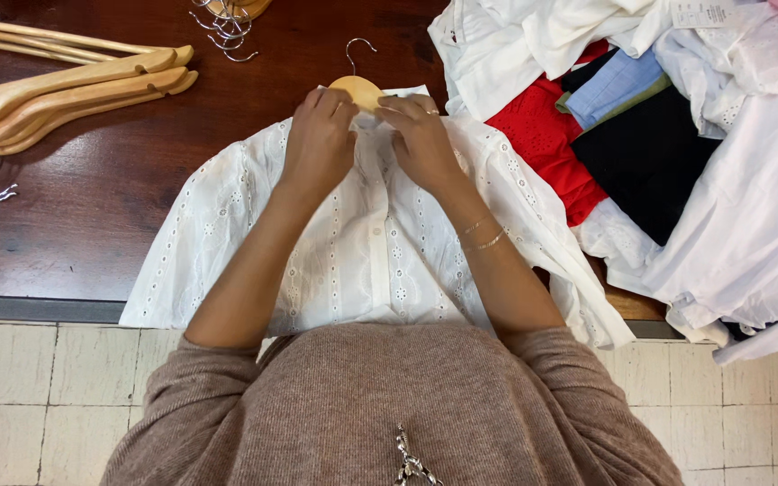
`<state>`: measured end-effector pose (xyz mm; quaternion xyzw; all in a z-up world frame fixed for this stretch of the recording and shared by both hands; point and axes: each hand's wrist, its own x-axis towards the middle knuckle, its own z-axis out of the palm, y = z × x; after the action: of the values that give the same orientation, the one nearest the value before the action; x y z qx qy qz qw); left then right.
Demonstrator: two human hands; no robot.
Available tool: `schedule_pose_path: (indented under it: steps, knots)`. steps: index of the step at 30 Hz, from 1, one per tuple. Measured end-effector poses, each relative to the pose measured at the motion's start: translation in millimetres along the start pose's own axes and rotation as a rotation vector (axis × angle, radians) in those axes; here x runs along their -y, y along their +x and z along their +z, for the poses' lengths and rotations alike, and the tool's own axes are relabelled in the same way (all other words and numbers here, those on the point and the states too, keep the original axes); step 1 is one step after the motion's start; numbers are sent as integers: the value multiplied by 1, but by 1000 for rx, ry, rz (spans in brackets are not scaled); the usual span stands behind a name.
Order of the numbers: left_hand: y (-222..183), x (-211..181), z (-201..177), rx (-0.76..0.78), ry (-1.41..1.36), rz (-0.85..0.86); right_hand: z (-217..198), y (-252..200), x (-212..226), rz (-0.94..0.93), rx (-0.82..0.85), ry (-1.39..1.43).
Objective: The person picks up shirts from a pile on a table, buttons the top collars, places each shirt onto a wooden hanger, and hangs the hangers on a clothing rack one at a time.
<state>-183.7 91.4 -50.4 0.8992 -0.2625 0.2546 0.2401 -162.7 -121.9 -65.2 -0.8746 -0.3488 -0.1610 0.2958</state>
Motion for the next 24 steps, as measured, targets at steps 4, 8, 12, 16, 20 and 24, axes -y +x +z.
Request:
schedule_pose_path:
  steps: [4,8,12,16,20,24]
  knots:
    - [4,25,34,300,-31,9,32,13,-31,-117,237,-35]
    - [0,28,40,184,-164,25,39,6,-46,68,209,-22]
    - [-1,22,44,113,-384,47,41,1,-53,262,50,122]
    - [-14,25,83,2,-200,176,39,0,-33,384,-31,235]
    - [-16,25,94,-194,-41,221,37,-2,-20,566,-52,415]
    - [-16,17,83,-207,-181,103,39,-4,-18,628,-92,524]
